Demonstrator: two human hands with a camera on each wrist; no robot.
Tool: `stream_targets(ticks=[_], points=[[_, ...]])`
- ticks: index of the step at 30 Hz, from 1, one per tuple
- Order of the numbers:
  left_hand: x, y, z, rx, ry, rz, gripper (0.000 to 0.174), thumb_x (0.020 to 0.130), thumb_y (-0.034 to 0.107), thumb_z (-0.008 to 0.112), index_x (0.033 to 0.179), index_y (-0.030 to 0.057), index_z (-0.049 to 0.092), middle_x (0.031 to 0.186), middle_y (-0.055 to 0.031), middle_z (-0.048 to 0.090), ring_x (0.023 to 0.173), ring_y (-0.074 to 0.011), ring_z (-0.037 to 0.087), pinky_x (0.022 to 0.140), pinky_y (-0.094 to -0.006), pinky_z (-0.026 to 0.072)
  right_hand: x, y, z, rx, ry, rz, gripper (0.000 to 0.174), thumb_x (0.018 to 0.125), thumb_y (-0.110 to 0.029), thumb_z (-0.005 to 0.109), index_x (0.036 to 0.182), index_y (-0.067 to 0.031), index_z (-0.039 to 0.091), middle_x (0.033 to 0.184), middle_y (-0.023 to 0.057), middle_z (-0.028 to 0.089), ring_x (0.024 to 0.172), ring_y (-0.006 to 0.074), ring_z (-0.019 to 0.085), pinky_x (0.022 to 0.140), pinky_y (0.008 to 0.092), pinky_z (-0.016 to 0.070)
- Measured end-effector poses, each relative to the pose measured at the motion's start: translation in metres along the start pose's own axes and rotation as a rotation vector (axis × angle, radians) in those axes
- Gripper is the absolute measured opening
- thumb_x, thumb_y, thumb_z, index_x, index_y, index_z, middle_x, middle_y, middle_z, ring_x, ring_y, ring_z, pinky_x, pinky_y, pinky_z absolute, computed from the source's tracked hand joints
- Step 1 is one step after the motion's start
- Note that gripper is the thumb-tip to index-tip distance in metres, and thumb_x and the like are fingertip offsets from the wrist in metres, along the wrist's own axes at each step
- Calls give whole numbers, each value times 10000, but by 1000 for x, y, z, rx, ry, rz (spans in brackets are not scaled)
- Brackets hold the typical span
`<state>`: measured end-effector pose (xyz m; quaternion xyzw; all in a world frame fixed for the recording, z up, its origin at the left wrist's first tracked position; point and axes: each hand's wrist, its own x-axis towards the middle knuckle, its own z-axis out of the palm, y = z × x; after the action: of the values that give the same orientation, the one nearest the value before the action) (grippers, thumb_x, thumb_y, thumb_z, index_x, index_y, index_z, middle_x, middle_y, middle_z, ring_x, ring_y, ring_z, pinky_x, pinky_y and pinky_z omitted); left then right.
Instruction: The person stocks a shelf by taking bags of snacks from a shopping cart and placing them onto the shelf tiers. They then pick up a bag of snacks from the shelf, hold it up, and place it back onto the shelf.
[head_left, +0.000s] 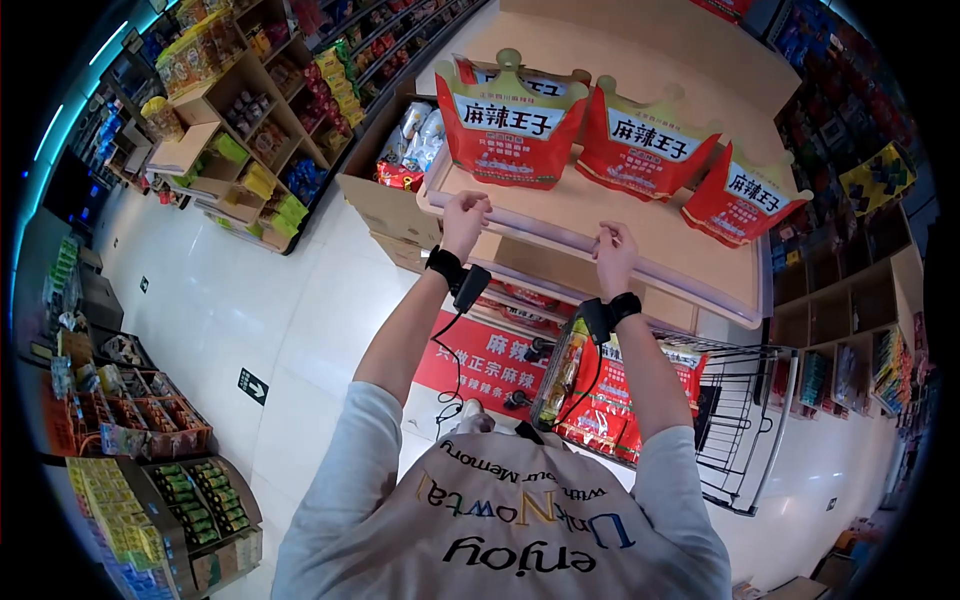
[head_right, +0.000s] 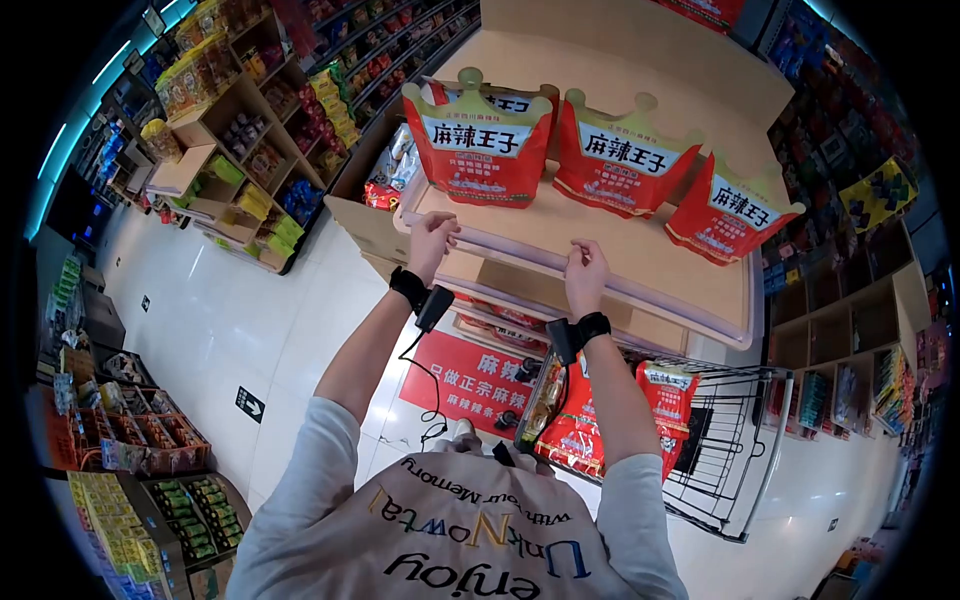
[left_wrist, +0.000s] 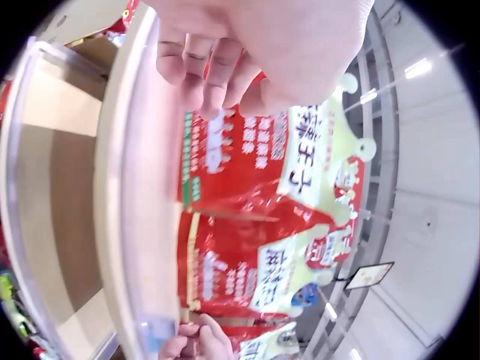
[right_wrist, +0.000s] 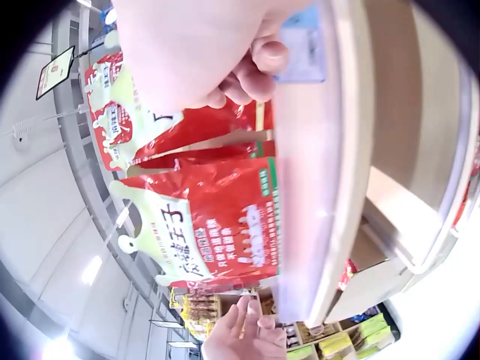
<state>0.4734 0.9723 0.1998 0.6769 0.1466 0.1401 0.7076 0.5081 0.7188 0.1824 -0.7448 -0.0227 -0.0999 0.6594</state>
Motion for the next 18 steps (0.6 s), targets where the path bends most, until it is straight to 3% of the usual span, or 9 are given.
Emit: stream_targets(ticks=[3,5,9,10,12,14,16,18], points=[[-52,-39,30,58,-137,-41,164,759,95,518,853,-34,551,684,-70,566,522,-107,510,470,-219,411,-38,57,-45,-12,133,15,100,785,-36,466,818,18,545,634,49,525,515,92,474,450,231,375],[-89,-77,55,-34,-199,-201,144,761,77,493,832,-35,551,696,-86,574,555,-132,546,500,-224,440,-65,97,-83,-42,149,157,110,763,-25,459,811,24,545,622,54,533,514,108,492,446,239,385],[-167,-154,101,-66,-324,-596,169,744,39,452,874,8,555,744,-95,585,622,-147,568,526,-245,454,-130,197,-170,-183,-17,481,116,736,-44,470,731,25,563,614,73,552,531,142,540,467,265,430],[-184,-198,111,-84,-338,-570,175,733,52,471,879,15,560,756,-89,588,635,-146,564,539,-245,448,-146,225,-194,-276,-79,567,124,729,-64,483,702,20,570,624,91,562,543,167,561,483,284,449],[-219,-217,130,-60,-353,-775,165,721,63,499,862,14,570,747,-64,585,628,-133,545,531,-241,426,-183,336,-254,-650,-370,349,165,737,-83,502,841,14,587,666,77,588,563,134,562,466,239,448],[-242,-267,147,15,-352,-784,172,716,68,514,868,9,569,732,-59,579,611,-126,530,518,-238,411,-201,328,-276,-700,-405,368,188,721,-108,527,840,18,601,680,91,601,586,161,578,506,271,462],[-265,-298,159,86,-350,-798,182,711,74,529,874,4,567,718,-54,573,595,-119,515,506,-235,396,-201,288,-286,-686,-298,544,202,710,-128,536,843,8,605,717,119,610,646,193,595,571,298,465],[-279,-317,174,346,-325,-572,180,744,62,526,911,-3,538,774,-50,572,722,-126,545,622,-246,433,-204,294,-297,-677,-276,629,204,714,-148,544,844,-5,608,748,138,610,724,208,601,637,308,456]])
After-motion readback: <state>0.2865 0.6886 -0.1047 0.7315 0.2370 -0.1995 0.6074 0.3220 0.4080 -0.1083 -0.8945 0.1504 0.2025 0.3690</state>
